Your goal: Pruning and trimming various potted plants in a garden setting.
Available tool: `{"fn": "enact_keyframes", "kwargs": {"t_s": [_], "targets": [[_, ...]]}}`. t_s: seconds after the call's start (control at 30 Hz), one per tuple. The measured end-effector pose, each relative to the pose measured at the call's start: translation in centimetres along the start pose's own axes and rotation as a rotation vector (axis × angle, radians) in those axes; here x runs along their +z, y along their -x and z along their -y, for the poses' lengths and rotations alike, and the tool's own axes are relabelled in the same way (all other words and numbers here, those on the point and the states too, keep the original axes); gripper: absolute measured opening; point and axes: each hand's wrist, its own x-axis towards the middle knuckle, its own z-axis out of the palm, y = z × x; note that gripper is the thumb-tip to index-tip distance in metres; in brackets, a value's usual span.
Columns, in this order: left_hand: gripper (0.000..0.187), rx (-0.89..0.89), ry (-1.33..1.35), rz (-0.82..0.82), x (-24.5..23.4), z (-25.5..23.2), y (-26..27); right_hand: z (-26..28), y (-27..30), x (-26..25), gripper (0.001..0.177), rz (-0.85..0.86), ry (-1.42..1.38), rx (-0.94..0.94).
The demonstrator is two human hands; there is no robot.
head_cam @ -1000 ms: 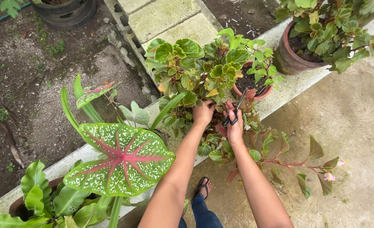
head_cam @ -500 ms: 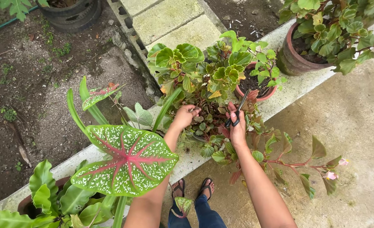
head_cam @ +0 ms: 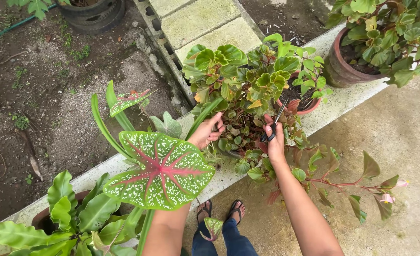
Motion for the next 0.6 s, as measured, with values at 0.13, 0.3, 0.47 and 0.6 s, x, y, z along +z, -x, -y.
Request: {"fn": "enact_keyframes", "kwargs": {"t_s": [0.13,0.3,0.47,0.6], "targets": [[0.047,0.015,-0.245,-0.081,-3.5,2.1,-1.7,2.6,1.2,1.6,0.036,0.047,0.2,-0.089],[0.04,-0.041,-0.254,0.024,-4.2,0.6,1.2,4.2,2.5,3.0,0.044,0.317,0.227,-0.023],[0.036,-0.009,-0.672,0.087,-3.5,2.8,-0.6,4.4,0.4,5.2,0.051,0.614,0.527,0.165],[0.034,0.055,-1.2,0.083,-0.9,6.7,-4.0,1.1,-1.5,3.3,0.054,0.479,0.677,0.337]]}}
